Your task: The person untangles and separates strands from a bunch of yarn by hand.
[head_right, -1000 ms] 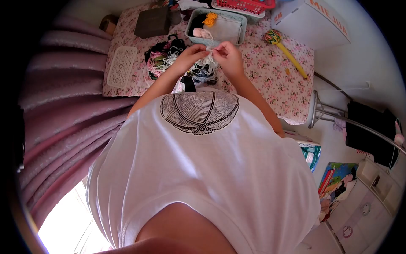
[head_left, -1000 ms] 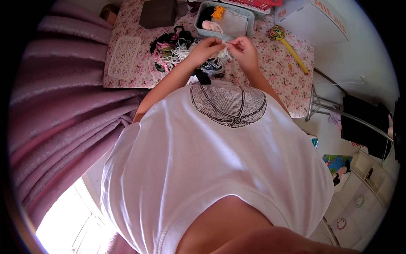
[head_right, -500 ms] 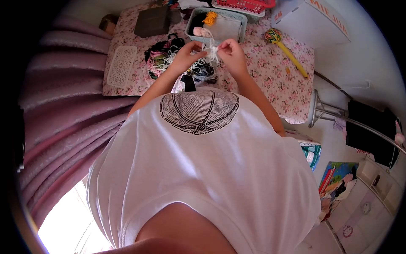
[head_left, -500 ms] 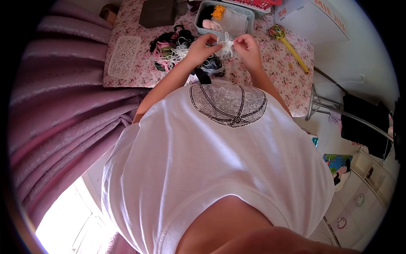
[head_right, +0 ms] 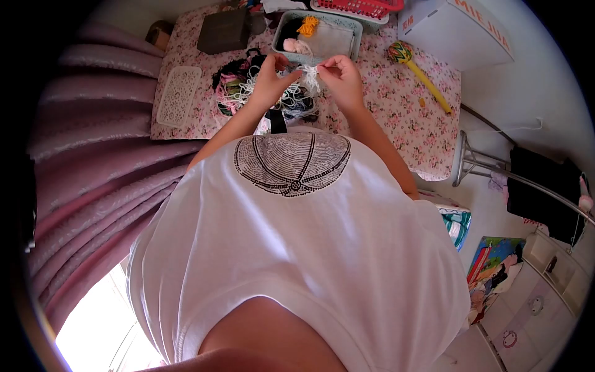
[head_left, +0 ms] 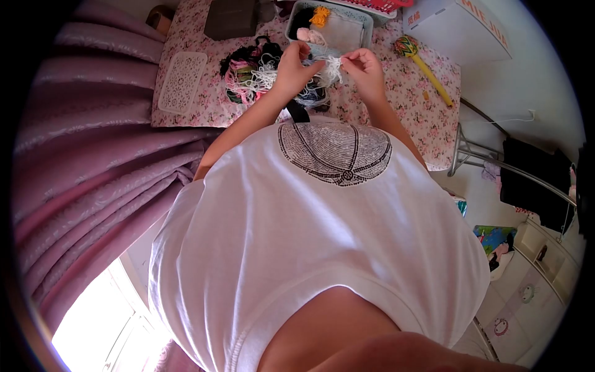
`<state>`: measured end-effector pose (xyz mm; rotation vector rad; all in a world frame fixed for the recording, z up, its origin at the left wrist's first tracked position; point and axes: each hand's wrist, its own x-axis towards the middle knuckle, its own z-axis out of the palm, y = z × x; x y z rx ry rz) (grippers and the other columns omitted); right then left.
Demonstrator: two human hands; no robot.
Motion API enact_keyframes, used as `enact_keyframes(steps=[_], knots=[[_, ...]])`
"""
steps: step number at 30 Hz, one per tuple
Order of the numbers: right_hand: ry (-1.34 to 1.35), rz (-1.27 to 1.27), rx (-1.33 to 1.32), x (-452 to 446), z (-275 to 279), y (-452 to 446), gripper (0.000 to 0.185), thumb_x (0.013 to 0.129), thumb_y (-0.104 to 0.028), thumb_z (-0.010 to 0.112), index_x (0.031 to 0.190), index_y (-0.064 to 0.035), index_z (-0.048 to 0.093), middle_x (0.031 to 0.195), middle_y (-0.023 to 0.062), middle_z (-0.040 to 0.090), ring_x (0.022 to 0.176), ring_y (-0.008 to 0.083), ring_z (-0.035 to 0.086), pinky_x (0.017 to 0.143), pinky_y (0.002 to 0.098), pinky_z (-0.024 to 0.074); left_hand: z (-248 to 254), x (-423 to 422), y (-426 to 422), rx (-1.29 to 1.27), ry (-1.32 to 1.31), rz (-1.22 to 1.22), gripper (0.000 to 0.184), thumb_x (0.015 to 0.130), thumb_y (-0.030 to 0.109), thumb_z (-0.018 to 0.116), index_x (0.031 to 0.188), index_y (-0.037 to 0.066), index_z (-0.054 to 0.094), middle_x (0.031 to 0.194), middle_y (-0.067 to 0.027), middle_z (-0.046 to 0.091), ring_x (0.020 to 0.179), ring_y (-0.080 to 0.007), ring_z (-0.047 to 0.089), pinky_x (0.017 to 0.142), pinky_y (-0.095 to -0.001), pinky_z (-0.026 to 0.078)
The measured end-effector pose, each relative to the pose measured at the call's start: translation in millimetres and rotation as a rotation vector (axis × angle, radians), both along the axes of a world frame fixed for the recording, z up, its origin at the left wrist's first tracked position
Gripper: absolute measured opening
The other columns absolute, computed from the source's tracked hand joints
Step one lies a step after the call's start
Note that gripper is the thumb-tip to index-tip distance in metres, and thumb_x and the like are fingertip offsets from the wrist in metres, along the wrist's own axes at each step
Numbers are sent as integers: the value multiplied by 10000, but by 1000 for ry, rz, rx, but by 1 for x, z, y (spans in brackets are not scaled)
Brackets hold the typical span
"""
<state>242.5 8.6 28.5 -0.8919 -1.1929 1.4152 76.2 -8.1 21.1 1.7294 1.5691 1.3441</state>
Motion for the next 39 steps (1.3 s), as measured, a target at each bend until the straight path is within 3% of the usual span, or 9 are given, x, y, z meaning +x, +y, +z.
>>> enact_keyframes(steps=[6, 9, 12, 15, 18, 23, 29, 35, 39], knots=[[-18, -37, 42, -7, 1, -5, 127, 726, 19, 555, 773, -25, 445, 796, 43, 538, 721, 80, 515, 641, 194, 419, 6, 10, -3, -270, -347, -235, 181, 682, 146, 628, 755, 5, 542, 608, -42, 529, 536, -99, 483, 489, -235, 388], [-19, -9, 52, -9, 2, -7, 127, 725, 18, 557, 769, -24, 444, 792, 41, 539, 734, 81, 518, 647, 194, 419, 8, 14, -5, -231, -418, -240, 161, 696, 142, 612, 775, 6, 576, 578, -56, 541, 494, -95, 485, 473, -227, 388], [-78, 1, 88, -11, 9, -11, 121, 721, 17, 559, 754, -20, 448, 780, 35, 544, 730, 79, 520, 653, 198, 419, 17, 11, -8, -290, -151, -248, 126, 748, 93, 575, 819, -11, 572, 666, -11, 567, 606, -35, 486, 534, -175, 385], [-187, -12, 124, -10, 10, -12, 114, 718, 16, 560, 740, -16, 453, 766, 30, 549, 712, 75, 519, 649, 201, 418, 12, 11, -7, -212, -145, -212, 148, 710, 157, 592, 791, 32, 598, 596, -69, 569, 496, -98, 507, 468, -224, 395], [-169, 2, 131, -9, 6, -10, 106, 720, 11, 559, 739, -12, 457, 758, 29, 551, 688, 72, 513, 628, 204, 417, 4, 7, -3, -253, -192, -238, 146, 716, 141, 586, 790, 15, 594, 625, -52, 578, 538, -87, 515, 499, -215, 401], [-169, 42, 84, -5, -3, -4, 100, 716, -12, 567, 763, -12, 479, 744, 30, 550, 663, 84, 511, 596, 216, 417, -4, 3, 2, -401, -581, -389, 151, 731, 116, 570, 797, -20, 583, 689, -26, 578, 616, -64, 503, 555, -198, 402], [-595, -23, 442, -8, 15, -11, 126, 685, -56, 604, 773, -16, 523, 723, 52, 556, 652, 118, 542, 590, 227, 435, -3, 4, 1, -371, -573, -344, 145, 731, 109, 567, 793, -22, 581, 680, -24, 570, 616, -62, 495, 560, -192, 397], [-356, 78, 114, -5, 9, -9, 138, 691, -76, 614, 793, -7, 553, 728, 58, 588, 663, 112, 563, 605, 223, 442, 6, 1, 2, -429, -572, -353, 182, 743, 156, 562, 772, -22, 579, 658, -19, 565, 593, -61, 491, 545, -193, 396], [-426, 102, 166, -2, 7, -7, 135, 698, -76, 610, 799, -4, 556, 723, 59, 595, 662, 110, 562, 604, 222, 441, 6, 1, 3, -410, -493, -374, 202, 747, 179, 563, 770, -21, 576, 647, -15, 560, 583, -59, 485, 531, -192, 389]])
